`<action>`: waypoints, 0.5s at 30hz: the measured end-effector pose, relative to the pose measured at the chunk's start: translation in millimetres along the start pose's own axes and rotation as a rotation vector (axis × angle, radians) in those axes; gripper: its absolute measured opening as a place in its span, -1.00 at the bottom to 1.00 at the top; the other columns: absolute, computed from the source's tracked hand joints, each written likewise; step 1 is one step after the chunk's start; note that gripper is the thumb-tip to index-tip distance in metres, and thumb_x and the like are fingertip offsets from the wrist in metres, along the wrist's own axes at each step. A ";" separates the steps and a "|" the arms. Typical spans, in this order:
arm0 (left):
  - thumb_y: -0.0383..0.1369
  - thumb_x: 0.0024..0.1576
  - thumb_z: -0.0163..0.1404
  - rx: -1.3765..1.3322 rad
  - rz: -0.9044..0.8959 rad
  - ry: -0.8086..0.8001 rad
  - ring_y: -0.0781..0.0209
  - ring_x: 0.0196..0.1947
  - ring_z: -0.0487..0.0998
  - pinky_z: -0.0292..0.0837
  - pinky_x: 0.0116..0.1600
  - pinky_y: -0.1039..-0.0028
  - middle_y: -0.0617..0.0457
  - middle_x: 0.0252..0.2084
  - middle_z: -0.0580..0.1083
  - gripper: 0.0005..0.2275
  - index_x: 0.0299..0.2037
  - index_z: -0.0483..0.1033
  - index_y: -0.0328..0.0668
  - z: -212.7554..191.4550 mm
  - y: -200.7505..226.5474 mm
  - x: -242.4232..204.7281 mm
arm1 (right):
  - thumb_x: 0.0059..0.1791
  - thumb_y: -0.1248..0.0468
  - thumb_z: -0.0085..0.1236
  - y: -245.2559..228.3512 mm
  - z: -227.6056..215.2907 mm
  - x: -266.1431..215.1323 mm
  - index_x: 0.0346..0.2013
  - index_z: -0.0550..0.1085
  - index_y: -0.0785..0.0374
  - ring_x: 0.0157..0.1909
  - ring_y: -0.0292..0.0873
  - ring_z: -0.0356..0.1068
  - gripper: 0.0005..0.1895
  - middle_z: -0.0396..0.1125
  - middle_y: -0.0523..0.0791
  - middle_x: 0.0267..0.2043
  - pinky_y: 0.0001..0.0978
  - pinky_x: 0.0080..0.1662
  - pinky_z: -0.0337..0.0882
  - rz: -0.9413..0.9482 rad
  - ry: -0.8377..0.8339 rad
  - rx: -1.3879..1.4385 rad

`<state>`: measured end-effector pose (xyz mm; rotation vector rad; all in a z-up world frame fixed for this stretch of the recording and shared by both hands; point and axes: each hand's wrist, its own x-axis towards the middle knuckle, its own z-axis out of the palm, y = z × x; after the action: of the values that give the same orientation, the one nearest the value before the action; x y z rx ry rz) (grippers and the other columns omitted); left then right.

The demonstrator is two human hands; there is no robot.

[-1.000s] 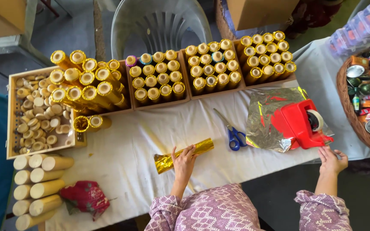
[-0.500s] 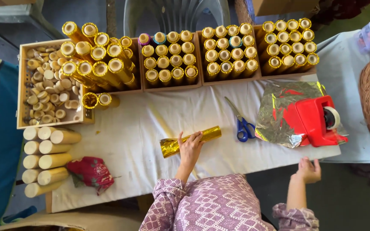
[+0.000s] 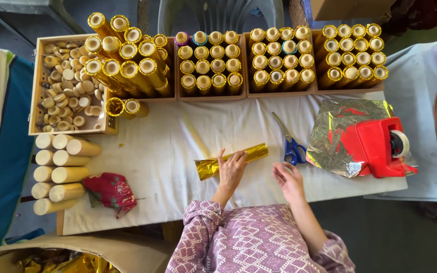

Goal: Wrapping cylindrical objects in gold foil and securing them with tape.

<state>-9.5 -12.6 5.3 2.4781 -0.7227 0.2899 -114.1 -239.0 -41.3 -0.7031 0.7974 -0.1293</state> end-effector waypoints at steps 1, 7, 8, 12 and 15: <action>-0.31 0.08 0.17 0.002 0.000 0.001 0.33 0.04 0.59 -0.05 0.45 -0.02 0.19 0.03 0.56 -0.70 0.02 0.58 -0.09 0.6 0.8 -1.0 | -0.02 0.37 0.20 1.2 20.7 -3.9 -0.05 0.43 0.22 -0.08 -0.11 0.55 -0.75 0.53 0.01 -0.09 -0.33 -0.01 0.56 0.001 -0.002 0.000; -0.35 0.10 0.16 0.045 0.044 0.008 0.36 -0.03 0.59 -0.01 0.45 0.02 0.21 0.05 0.53 -0.71 0.04 0.55 -0.08 5.6 1.1 -13.4 | 0.03 0.41 0.22 19.4 84.7 -12.1 -0.14 0.34 0.40 -0.13 -0.13 0.57 -0.78 0.52 0.09 -0.15 -0.35 -0.02 0.58 -0.329 -0.155 -0.449; -0.35 0.11 0.16 0.041 0.046 0.008 0.35 -0.05 0.59 0.00 0.44 0.03 0.20 0.05 0.53 -0.71 0.05 0.54 -0.08 7.3 0.4 -16.0 | 0.03 0.41 0.22 22.5 87.2 -12.4 -0.09 0.35 0.45 -0.12 -0.16 0.57 -0.75 0.53 0.08 -0.14 -0.38 -0.03 0.57 -0.322 -0.172 -0.470; -0.34 0.09 0.16 0.034 0.056 0.028 0.33 -0.07 0.58 0.01 0.42 0.03 0.19 0.04 0.53 -0.69 0.05 0.53 -0.07 8.0 0.5 -11.8 | -0.02 0.39 0.21 19.4 99.3 -16.4 0.24 0.36 0.42 -0.17 -0.27 0.51 -0.47 0.54 0.03 -0.15 -0.47 -0.09 0.55 -0.336 -0.161 -0.630; -0.34 0.07 0.17 0.022 0.049 -0.001 0.32 -0.06 0.57 0.01 0.42 0.03 0.19 0.02 0.53 -0.67 0.06 0.54 -0.07 3.0 1.3 -8.9 | -0.01 0.38 0.24 18.7 89.7 -13.0 0.20 0.45 0.47 -0.14 -0.29 0.53 -0.51 0.56 0.01 -0.11 -0.50 -0.08 0.54 -0.376 -0.117 -0.665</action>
<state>-17.4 -11.3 0.3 2.4847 -0.7851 0.3158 -63.7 -172.5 -1.3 -1.4762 0.5829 -0.1618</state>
